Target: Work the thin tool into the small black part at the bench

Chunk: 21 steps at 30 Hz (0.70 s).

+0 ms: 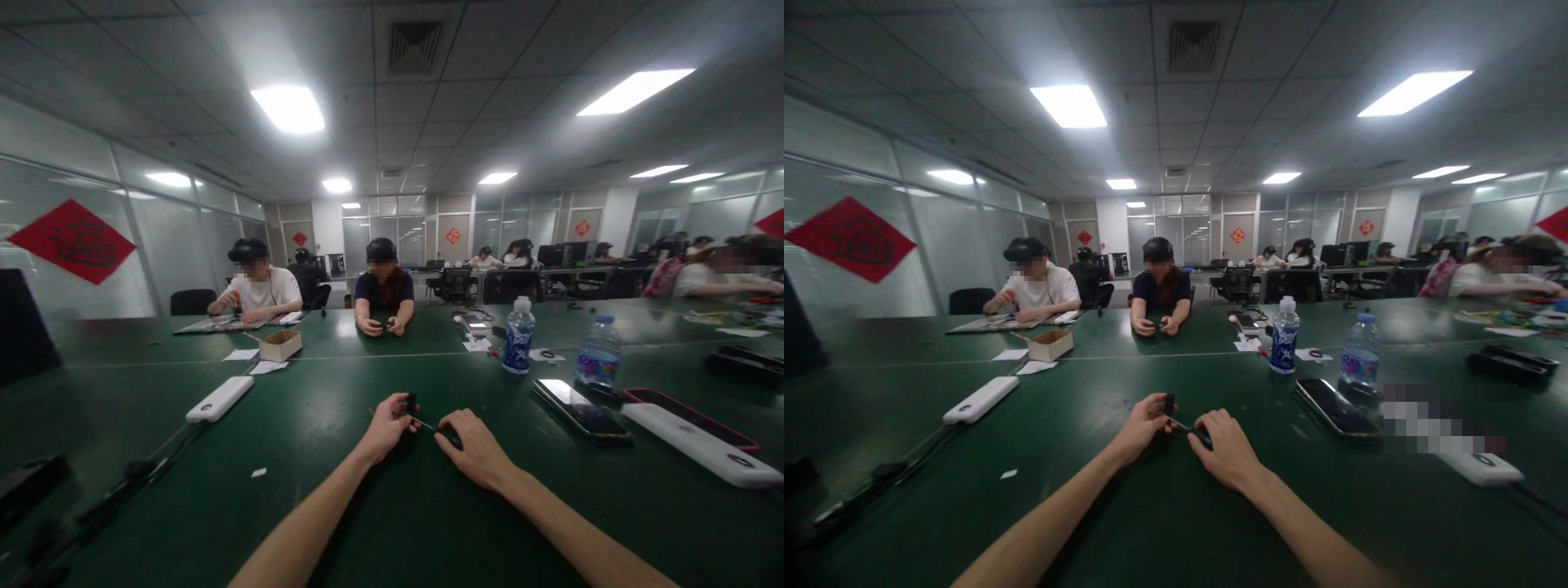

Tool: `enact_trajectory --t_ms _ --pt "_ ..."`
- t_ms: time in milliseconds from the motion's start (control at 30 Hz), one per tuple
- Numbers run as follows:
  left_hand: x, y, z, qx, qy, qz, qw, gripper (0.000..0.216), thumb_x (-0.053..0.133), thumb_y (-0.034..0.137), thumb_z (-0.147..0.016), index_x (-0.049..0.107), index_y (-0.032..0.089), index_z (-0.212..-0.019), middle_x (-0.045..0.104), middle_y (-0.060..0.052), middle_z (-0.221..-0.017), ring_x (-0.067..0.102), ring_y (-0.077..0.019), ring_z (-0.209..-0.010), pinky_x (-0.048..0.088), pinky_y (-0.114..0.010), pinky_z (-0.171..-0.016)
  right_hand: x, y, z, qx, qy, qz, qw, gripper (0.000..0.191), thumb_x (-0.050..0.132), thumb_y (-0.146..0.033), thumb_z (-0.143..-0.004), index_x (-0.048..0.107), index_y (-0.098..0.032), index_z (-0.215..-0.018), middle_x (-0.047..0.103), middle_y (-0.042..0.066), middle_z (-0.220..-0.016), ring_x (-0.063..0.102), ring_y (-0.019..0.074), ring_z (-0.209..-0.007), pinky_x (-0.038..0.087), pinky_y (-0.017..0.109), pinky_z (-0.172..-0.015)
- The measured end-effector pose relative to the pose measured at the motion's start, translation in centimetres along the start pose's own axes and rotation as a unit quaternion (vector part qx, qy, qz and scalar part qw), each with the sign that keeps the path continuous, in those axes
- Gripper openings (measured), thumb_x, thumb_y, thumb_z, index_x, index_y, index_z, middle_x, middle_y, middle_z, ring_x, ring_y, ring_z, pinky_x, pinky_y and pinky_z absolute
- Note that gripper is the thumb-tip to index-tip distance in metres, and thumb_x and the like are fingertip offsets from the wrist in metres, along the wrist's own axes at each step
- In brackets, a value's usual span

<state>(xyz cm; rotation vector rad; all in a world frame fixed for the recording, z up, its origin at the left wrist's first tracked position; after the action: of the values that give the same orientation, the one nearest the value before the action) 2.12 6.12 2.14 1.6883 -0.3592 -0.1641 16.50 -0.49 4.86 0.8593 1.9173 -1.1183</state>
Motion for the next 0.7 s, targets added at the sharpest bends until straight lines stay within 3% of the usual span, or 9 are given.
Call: enact_trajectory --t_ms 167,467,700 --pt "-0.01 0.11 0.15 -0.004 0.000 0.002 1.000 0.041 0.051 -0.006 -0.072 0.053 0.010 -0.110 0.062 -0.013 -0.103 0.062 -0.0118 -0.067 0.048 -0.023 -0.060 0.10 0.06 0.10 0.000 -0.011 0.003 1.000 0.030 0.041 -0.037 -0.091 0.061 -0.017 -0.098 0.060 0.009 -0.101 0.052 0.0219 -0.094 0.043 0.036 -0.083" --pt "-0.01 -0.03 0.17 -0.002 -0.005 0.010 1.000 0.041 0.053 -0.004 -0.072 0.053 0.010 -0.111 0.061 -0.013 -0.104 0.063 -0.0123 -0.068 0.048 -0.024 -0.061 0.18 0.10 0.00 -0.008 0.000 0.001 1.000 0.021 0.049 -0.033 -0.086 0.060 -0.017 -0.093 0.060 0.009 -0.096 0.053 0.0225 -0.089 0.044 0.035 -0.078" --pt "-0.04 -0.03 0.07 -0.003 0.000 0.004 1.000 0.041 0.051 -0.005 -0.073 0.052 0.010 -0.110 0.062 -0.013 -0.102 0.062 -0.0118 -0.067 0.049 -0.023 -0.060 0.04 0.07 0.10 0.006 -0.015 -0.006 1.000 0.032 0.040 -0.040 -0.091 0.061 -0.017 -0.097 0.060 0.010 -0.099 0.053 0.0224 -0.092 0.043 0.036 -0.081"
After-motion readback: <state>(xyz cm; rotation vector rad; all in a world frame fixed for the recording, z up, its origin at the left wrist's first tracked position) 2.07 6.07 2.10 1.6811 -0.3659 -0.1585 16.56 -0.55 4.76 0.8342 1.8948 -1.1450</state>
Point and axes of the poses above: each hand's wrist, its own z-axis away from the middle knuckle, its own x-axis out of the palm, y = z × x, the point moved 7 cm from there along -z, towards the middle knuckle
